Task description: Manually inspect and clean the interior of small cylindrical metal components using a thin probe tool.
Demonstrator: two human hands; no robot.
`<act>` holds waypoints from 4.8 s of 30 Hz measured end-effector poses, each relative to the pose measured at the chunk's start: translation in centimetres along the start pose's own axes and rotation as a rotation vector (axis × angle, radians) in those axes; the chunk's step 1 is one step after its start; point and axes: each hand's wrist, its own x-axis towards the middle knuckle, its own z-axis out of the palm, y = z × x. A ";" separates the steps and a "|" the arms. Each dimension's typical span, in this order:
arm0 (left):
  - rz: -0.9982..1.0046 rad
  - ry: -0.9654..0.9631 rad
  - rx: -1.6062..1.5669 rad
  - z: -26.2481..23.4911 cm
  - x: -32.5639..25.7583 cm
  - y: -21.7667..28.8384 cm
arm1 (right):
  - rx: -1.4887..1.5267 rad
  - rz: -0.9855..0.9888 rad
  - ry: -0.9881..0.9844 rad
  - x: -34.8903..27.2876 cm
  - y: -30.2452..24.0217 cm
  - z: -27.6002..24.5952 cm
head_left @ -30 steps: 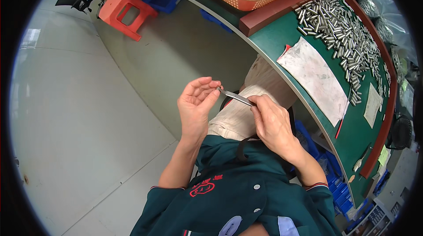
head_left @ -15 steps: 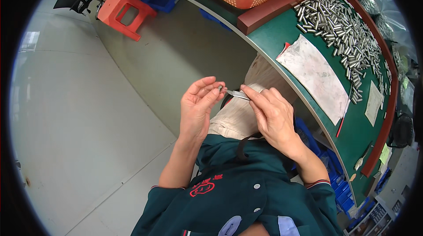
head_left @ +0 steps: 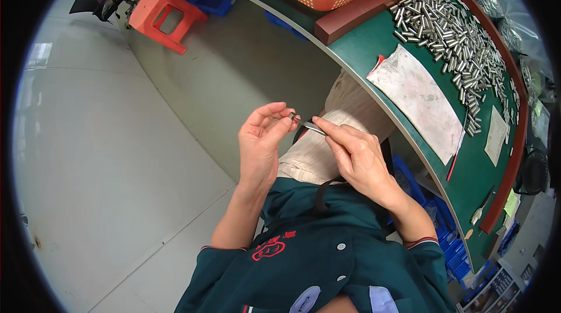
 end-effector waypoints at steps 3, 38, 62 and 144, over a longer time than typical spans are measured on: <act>0.007 0.002 0.001 0.0 0.0 0.0 | 0.001 0.015 -0.022 0.0 0.0 0.0; -0.397 -0.231 -0.283 -1.3 0.2 -0.5 | -0.007 -0.003 -0.006 1.2 0.4 -0.5; -0.147 -0.110 0.008 -0.6 -0.3 -0.4 | 0.007 -0.080 0.011 1.6 0.3 0.2; 0.010 -0.083 0.077 -0.4 -0.4 -0.7 | -0.107 -0.220 -0.053 1.3 0.8 1.0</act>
